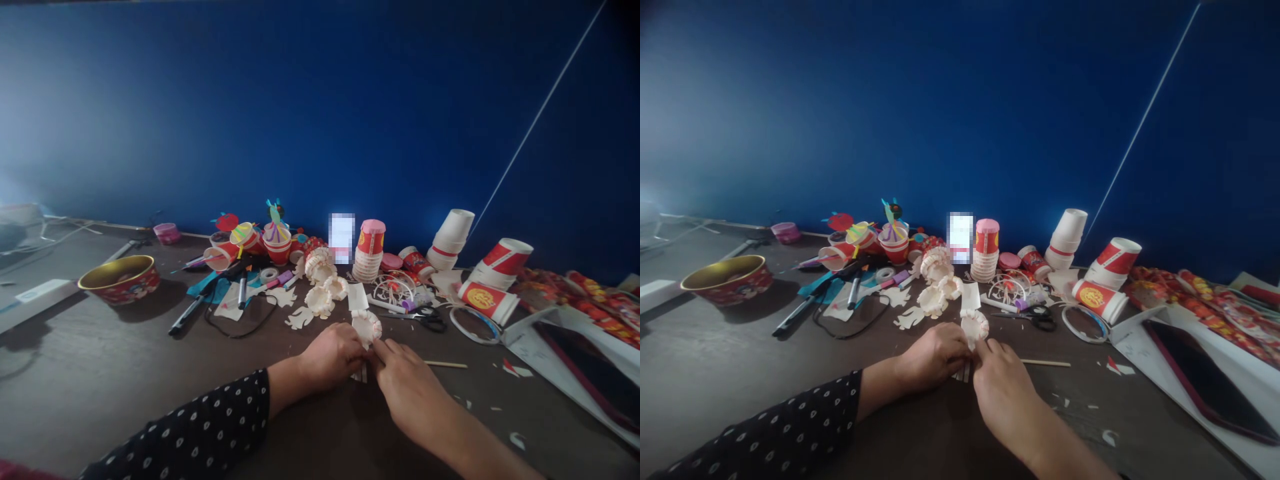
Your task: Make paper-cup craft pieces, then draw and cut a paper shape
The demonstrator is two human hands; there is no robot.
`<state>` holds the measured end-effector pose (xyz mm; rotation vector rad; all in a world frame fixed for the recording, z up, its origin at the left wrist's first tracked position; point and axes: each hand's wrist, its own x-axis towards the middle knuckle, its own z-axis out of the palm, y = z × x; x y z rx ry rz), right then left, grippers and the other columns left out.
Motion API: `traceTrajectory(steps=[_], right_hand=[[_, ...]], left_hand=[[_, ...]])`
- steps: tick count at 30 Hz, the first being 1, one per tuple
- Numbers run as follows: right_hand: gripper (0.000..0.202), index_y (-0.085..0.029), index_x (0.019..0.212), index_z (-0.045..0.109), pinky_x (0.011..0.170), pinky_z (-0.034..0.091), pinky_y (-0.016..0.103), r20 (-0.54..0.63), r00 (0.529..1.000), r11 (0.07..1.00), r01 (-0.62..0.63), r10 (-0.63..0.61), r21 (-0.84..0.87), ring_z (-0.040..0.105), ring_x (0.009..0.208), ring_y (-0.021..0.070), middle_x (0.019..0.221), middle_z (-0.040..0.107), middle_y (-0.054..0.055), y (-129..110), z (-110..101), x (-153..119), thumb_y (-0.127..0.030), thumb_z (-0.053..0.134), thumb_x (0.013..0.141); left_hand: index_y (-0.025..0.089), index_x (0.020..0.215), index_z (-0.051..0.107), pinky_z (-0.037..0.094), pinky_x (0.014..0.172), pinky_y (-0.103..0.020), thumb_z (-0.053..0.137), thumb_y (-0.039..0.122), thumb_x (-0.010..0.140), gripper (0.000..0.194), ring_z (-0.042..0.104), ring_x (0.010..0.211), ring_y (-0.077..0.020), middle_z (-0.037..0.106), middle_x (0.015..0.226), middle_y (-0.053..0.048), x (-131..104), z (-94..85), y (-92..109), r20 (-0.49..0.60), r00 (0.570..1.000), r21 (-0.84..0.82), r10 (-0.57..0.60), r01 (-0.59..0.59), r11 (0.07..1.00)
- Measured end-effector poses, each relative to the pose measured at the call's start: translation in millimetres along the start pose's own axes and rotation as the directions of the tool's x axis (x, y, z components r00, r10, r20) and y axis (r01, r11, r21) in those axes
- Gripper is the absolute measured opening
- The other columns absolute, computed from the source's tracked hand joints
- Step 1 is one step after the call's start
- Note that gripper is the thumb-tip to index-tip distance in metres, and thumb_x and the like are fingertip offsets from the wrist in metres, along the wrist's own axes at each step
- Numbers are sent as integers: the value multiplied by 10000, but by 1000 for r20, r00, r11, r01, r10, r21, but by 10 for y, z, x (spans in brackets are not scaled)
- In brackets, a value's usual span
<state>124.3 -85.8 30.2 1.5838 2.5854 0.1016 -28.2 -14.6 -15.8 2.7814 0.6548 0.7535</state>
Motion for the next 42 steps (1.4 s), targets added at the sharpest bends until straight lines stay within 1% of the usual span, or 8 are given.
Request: traceTrajectory(steps=[7, 12, 18, 24, 29, 32, 37, 42], right_hand=[[352, -117, 1010, 671, 815, 370, 350, -53, 998, 998, 17, -14, 57, 557, 911, 237, 1050, 629, 136, 61, -9, -12, -24, 392, 817], [306, -165, 963, 666, 795, 371, 315, -73, 997, 986, 50, -39, 156, 588, 865, 198, 918, 675, 79, 160, -81, -62, -58, 412, 830], [278, -164, 887, 683, 751, 377, 332, -36, 999, 998, 15, -13, 53, 626, 778, 202, 857, 705, 83, 131, -91, -92, -56, 435, 823], [306, -149, 837, 696, 738, 395, 315, -40, 999, 999, -2, 4, 54, 641, 781, 197, 819, 711, 89, 167, -52, -60, -10, 428, 792], [340, -124, 925, 688, 764, 392, 324, 25, 999, 999, -26, 26, 29, 615, 881, 221, 904, 695, 110, 149, -97, -45, 6, 405, 788], [350, -126, 985, 676, 770, 385, 324, 43, 998, 999, -40, 38, 25, 593, 911, 225, 953, 677, 112, 128, -118, -44, -14, 392, 813], [350, -128, 1003, 668, 740, 378, 329, 67, 995, 997, -72, 71, 5, 574, 891, 236, 991, 651, 115, 117, -107, -37, -38, 375, 836], [380, -111, 1059, 640, 765, 384, 335, 67, 995, 996, -79, 77, 28, 552, 932, 249, 1037, 621, 133, 131, -85, -32, -30, 343, 837]], left_hand=[[160, 662, 594, 396, 705, -258, 568, 111, 777, 128, 550, 761, -158, 620, 745, -32, 31, -6, 44, 32, 999, 61, -23, 21, 998], [164, 668, 570, 394, 706, -263, 512, 149, 822, 165, 542, 751, -165, 594, 730, -38, 35, -21, 79, 21, 999, 58, -43, 41, 997], [160, 665, 553, 389, 710, -262, 488, 150, 837, 184, 539, 736, -166, 593, 714, -37, 46, -39, 108, 36, 997, 84, -63, 60, 995], [160, 668, 554, 391, 708, -258, 487, 157, 836, 181, 535, 734, -162, 600, 722, -38, 51, -27, 101, 55, 996, 111, -71, 64, 992], [153, 680, 567, 409, 716, -273, 477, 147, 826, 172, 543, 735, -175, 604, 726, -50, 47, -6, 97, 37, 994, 83, -107, 103, 991], [148, 741, 587, 422, 730, -282, 499, 95, 763, 105, 561, 758, -186, 620, 764, -57, 37, -5, 107, -13, 986, 33, -169, 169, 985], [149, 806, 594, 433, 711, -270, 452, 15, 651, 249, 567, 761, -183, 622, 784, -53, 12, 16, 101, -98, 964, -42, -247, 244, 969], [151, 792, 590, 427, 689, -256, 442, 9, 630, 261, 563, 765, -180, 609, 778, -49, -2, 43, 74, -130, 955, -85, -265, 256, 963]])
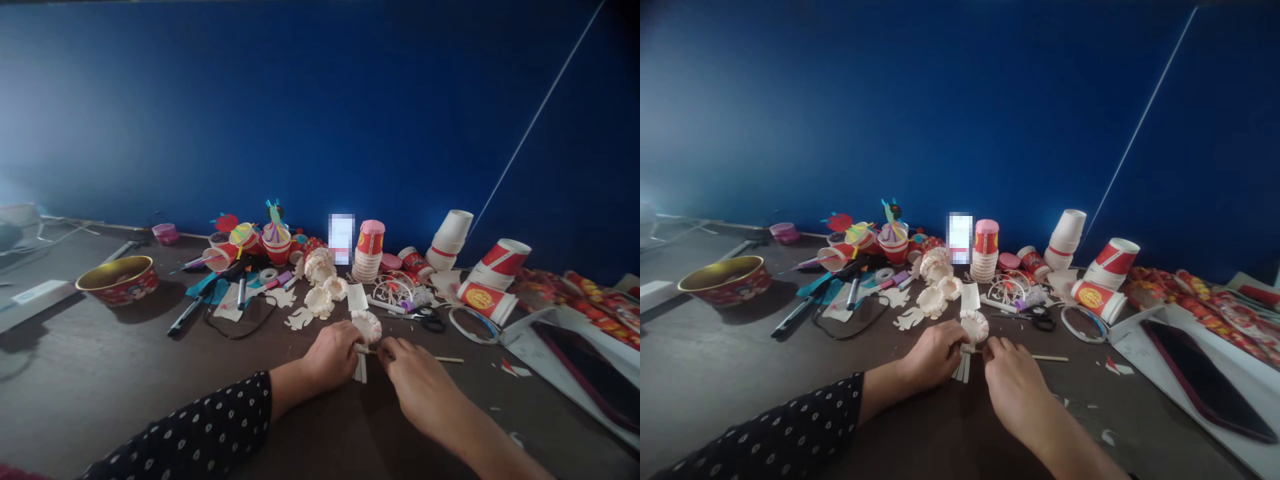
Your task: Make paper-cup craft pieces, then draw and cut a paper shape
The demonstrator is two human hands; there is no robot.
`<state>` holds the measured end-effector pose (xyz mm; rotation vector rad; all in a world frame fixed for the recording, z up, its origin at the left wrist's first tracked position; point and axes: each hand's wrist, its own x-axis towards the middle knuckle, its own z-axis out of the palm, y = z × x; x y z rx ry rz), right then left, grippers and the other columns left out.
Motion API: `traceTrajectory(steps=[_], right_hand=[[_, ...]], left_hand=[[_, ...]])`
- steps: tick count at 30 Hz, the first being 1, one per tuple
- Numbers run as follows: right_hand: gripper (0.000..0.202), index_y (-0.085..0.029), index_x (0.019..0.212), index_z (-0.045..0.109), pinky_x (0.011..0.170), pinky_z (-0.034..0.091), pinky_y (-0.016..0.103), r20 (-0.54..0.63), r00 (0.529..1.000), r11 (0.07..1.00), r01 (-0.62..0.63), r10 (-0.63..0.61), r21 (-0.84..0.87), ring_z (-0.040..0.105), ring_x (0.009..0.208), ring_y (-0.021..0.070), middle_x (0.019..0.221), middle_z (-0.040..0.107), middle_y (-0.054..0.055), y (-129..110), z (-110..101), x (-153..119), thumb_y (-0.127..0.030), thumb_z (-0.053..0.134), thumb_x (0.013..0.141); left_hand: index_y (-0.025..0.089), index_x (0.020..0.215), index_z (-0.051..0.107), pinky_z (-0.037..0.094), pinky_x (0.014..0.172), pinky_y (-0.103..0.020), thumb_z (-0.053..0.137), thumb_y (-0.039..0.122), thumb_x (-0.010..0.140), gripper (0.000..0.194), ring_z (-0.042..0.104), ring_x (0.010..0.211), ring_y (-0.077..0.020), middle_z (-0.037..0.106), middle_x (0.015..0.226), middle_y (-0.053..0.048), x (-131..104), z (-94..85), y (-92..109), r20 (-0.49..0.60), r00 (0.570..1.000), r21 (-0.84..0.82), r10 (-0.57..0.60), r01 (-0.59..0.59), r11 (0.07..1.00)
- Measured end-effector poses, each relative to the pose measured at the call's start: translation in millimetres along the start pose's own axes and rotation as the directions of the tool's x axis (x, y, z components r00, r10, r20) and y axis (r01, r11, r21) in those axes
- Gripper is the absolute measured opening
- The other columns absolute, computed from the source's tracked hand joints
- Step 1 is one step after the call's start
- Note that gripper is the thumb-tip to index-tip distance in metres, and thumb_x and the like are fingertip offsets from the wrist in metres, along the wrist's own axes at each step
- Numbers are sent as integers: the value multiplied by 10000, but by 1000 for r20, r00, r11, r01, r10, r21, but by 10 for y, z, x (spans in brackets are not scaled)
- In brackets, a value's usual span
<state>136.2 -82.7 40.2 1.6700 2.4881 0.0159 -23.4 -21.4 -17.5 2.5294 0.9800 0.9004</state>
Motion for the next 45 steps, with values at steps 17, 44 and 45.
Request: traceTrajectory(steps=[17, 44, 45], right_hand=[[424, -110, 1116, 615, 752, 384, 362, -19, 1000, 1000, -2, 1, -31, 516, 915, 270, 1060, 590, 143, 16, 54, 9, -20, 360, 789], [413, -111, 1119, 605, 841, 357, 371, -17, 1000, 1000, -3, 2, -30, 542, 947, 260, 1026, 610, 149, 20, 18, -36, -28, 402, 768], [395, -113, 1098, 616, 843, 358, 370, -11, 1000, 1000, 3, -3, -28, 548, 943, 258, 1015, 616, 147, 20, 15, -37, -35, 404, 773]], left_hand=[[148, 698, 587, 415, 727, -251, 541, 40, 724, 120, 546, 754, -168, 612, 722, -33, 35, -28, -44, 19, 996, -87, 93, -91, 992], [152, 614, 593, 407, 686, -247, 591, 99, 732, 129, 526, 725, -157, 586, 711, -26, 91, 21, -40, 49, 999, 39, 6, -8, 999], [152, 624, 588, 410, 694, -252, 583, 95, 730, 121, 525, 727, -159, 582, 710, -27, 86, 24, -42, 41, 999, 32, 2, -3, 999]])
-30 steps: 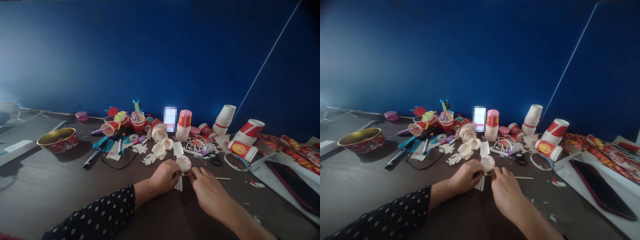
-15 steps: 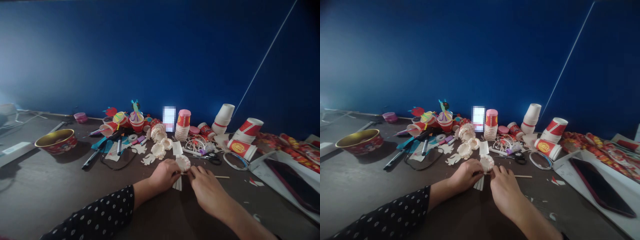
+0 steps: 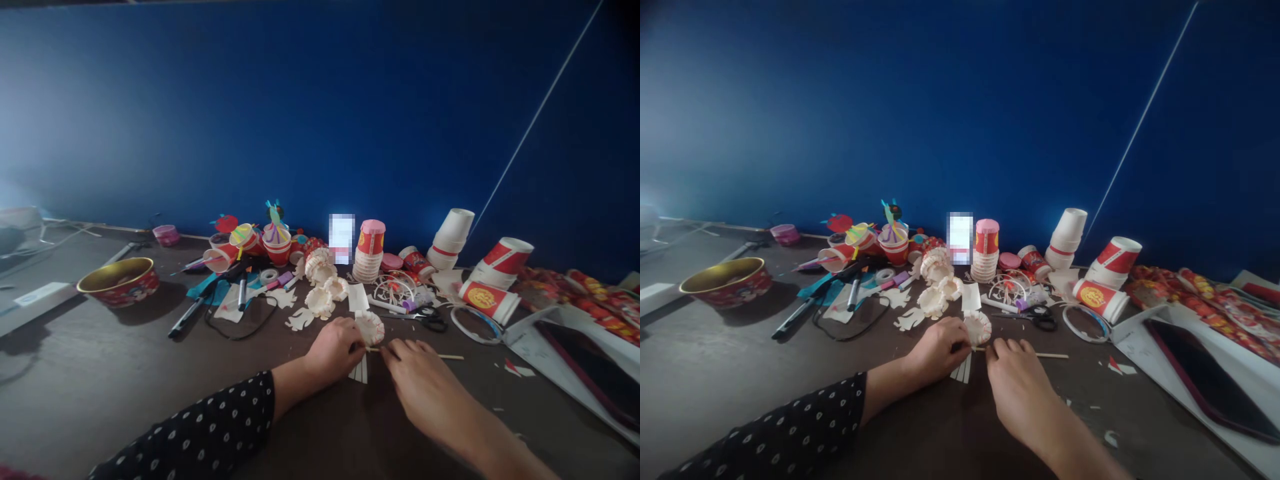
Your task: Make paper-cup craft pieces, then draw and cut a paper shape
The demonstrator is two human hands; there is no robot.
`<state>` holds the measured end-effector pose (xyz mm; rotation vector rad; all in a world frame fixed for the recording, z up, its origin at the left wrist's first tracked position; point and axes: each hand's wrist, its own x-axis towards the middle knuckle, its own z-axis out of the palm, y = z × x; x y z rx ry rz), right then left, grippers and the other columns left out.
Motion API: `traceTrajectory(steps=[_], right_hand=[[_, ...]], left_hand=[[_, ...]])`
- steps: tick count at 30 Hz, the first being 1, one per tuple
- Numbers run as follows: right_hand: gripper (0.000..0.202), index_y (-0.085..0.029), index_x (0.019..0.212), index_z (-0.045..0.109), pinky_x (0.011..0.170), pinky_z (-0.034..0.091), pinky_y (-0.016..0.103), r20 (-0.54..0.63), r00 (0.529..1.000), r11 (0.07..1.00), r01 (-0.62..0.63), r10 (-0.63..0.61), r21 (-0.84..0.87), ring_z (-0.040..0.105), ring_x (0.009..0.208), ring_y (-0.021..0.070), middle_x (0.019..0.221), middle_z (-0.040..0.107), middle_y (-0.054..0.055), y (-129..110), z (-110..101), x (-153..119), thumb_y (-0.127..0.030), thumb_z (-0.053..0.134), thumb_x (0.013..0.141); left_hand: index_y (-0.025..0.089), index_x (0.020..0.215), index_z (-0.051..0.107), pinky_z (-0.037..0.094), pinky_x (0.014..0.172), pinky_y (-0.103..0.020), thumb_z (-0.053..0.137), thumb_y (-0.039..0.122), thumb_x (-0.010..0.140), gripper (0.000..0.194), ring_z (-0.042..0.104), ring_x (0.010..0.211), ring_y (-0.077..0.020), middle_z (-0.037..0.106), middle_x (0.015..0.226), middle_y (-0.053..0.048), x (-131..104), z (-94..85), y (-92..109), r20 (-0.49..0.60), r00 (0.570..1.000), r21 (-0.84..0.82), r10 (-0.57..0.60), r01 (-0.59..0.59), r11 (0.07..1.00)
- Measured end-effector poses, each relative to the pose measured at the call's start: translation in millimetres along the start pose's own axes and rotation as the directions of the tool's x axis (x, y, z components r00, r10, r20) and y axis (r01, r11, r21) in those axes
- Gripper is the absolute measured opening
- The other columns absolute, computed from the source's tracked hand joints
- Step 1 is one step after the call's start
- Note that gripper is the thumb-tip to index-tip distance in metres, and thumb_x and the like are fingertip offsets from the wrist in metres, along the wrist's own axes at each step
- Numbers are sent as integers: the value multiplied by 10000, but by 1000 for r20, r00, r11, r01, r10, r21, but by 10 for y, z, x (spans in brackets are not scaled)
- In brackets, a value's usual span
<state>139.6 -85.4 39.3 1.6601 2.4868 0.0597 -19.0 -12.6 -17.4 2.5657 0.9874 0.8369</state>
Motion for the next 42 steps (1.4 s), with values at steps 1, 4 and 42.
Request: traceTrajectory(steps=[1, 4, 42], right_hand=[[382, -115, 1079, 625, 842, 359, 370, 5, 1000, 1000, 5, -5, 1, 554, 938, 256, 1003, 621, 145, 1, 0, 0, -39, 406, 775], [365, -114, 1041, 639, 845, 359, 373, 5, 1000, 1000, 11, -11, -1, 562, 935, 257, 987, 628, 140, 8, 10, 2, -39, 405, 770], [404, -78, 1107, 609, 802, 384, 421, -2, 1000, 999, -28, 28, -38, 512, 968, 304, 1056, 588, 185, -38, 20, 72, -54, 405, 759]], left_hand=[[152, 639, 585, 414, 704, -256, 576, 93, 728, 107, 526, 733, -162, 580, 714, -27, -6, 1, -1, -10, 1000, -13, -4, 4, 1000], [152, 684, 580, 432, 726, -258, 571, 105, 720, 60, 536, 784, -169, 580, 797, -46, -26, -10, -6, -24, 1000, -65, -10, 8, 998], [169, 713, 659, 432, 762, -270, 591, 156, 771, 91, 570, 831, -179, 630, 846, -52, -29, -73, 15, 28, 1000, -19, -13, 13, 1000]])
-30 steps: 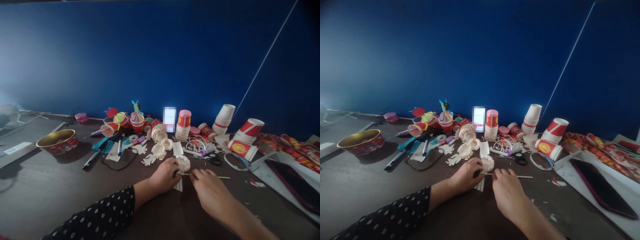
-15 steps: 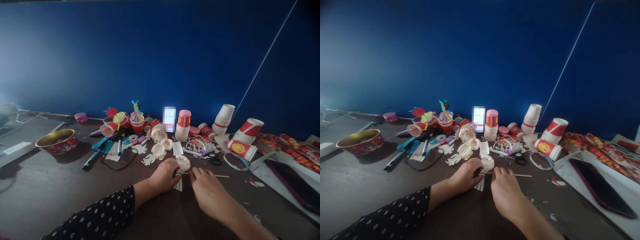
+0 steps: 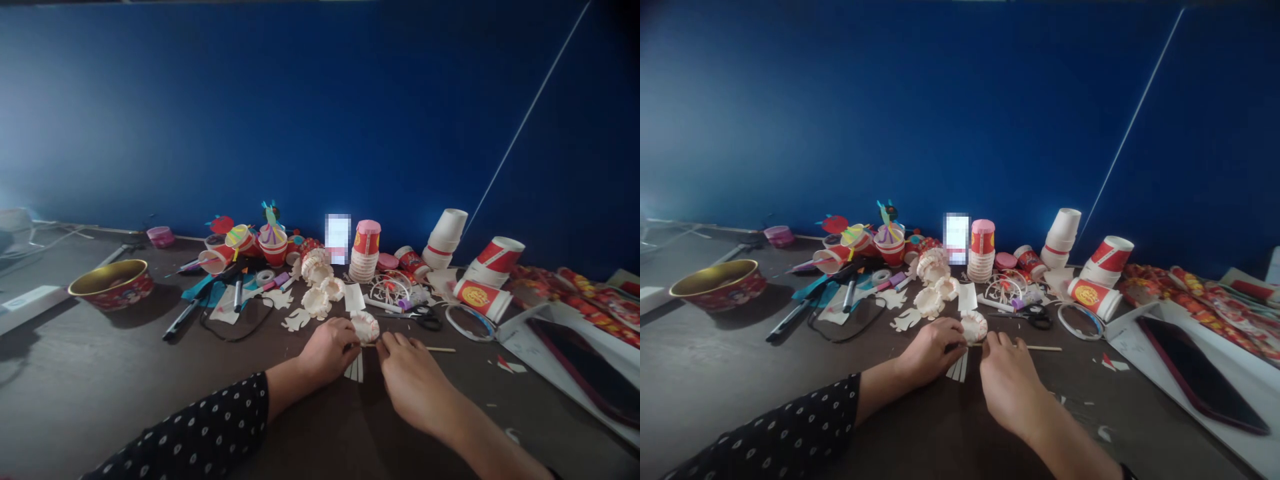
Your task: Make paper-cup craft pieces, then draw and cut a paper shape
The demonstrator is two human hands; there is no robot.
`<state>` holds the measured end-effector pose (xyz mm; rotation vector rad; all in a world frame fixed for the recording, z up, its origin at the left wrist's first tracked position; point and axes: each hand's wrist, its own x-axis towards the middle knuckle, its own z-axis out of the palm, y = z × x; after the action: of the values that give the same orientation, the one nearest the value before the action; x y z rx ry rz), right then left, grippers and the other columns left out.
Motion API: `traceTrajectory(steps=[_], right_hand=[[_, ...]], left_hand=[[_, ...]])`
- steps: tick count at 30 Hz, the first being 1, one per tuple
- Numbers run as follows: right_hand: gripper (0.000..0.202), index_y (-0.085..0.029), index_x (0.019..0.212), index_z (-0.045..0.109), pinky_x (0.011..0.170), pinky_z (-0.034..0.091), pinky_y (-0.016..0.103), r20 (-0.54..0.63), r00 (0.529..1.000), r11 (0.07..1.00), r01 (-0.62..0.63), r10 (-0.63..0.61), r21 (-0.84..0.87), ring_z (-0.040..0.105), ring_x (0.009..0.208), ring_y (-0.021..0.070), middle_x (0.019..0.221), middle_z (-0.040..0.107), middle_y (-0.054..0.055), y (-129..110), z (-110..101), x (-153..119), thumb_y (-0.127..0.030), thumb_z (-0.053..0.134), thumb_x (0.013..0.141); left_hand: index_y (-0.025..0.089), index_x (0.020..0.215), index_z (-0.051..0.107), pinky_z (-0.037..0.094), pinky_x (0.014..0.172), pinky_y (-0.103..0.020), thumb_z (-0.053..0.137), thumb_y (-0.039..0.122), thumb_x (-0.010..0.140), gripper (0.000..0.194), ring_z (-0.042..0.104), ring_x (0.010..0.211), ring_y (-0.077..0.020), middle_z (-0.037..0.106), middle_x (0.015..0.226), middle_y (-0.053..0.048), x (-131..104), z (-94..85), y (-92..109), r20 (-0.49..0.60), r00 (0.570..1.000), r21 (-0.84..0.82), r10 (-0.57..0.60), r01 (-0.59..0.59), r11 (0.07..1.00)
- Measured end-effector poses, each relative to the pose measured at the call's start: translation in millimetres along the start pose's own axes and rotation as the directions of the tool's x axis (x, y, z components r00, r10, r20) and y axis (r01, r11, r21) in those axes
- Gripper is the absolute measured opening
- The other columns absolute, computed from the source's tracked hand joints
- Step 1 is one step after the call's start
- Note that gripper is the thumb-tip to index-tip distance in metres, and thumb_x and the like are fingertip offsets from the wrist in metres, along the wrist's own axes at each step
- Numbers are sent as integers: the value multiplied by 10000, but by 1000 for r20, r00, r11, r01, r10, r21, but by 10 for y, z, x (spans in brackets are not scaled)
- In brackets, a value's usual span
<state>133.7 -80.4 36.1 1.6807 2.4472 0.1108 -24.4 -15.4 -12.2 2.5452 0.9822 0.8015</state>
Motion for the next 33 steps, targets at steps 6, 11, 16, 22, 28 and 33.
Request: traceTrajectory(steps=[6, 11, 16, 22, 28, 33], right_hand=[[401, -84, 1117, 605, 787, 403, 385, -23, 999, 1000, -29, 29, 8, 516, 944, 285, 1049, 589, 180, 12, 48, -14, -50, 386, 783], [401, -79, 1142, 593, 863, 402, 370, -43, 999, 996, 8, -4, 83, 547, 963, 257, 1050, 603, 171, 69, 58, -45, -41, 380, 804], [443, -67, 1261, 511, 982, 323, 475, 25, 999, 997, 22, -24, 80, 522, 1104, 292, 1216, 565, 203, 43, 15, -70, -92, 393, 834], [458, -69, 1246, 528, 981, 329, 508, 49, 999, 996, -4, 0, 85, 511, 1132, 306, 1245, 553, 212, 2, -24, -60, -89, 421, 801], [487, -56, 1270, 504, 970, 349, 502, 54, 999, 996, 0, -5, 94, 519, 1116, 317, 1241, 552, 218, 9, -34, -52, -85, 411, 792], [486, -46, 1266, 508, 959, 360, 497, 34, 999, 994, 9, -13, 106, 524, 1108, 324, 1234, 556, 226, 15, -17, -46, -77, 390, 796]], left_hand=[[158, 676, 651, 435, 691, -245, 582, 155, 777, 122, 571, 775, -170, 629, 786, -46, 55, 36, 15, -5, 999, 75, -34, 35, 997], [153, 662, 643, 430, 666, -230, 571, 135, 755, 119, 573, 762, -164, 617, 785, -41, 67, 46, 37, -7, 993, 72, -114, 114, 991], [152, 659, 633, 423, 661, -230, 557, 146, 761, 128, 564, 756, -161, 595, 776, -37, 71, 53, 43, -18, 991, 73, -129, 130, 989], [160, 742, 642, 414, 702, -251, 565, 121, 776, 92, 547, 775, -165, 601, 792, -35, 47, 67, 67, -43, 997, 158, -60, 66, 985], [218, 760, 684, 380, 649, -257, 537, 211, 859, 177, 520, 743, -155, 616, 827, -18, 21, 120, 2, -63, 991, 299, 115, -91, 950], [220, 766, 685, 373, 637, -256, 500, 222, 884, 219, 497, 726, -153, 613, 795, -17, 7, 138, -20, -78, 988, 335, 135, -102, 937]])
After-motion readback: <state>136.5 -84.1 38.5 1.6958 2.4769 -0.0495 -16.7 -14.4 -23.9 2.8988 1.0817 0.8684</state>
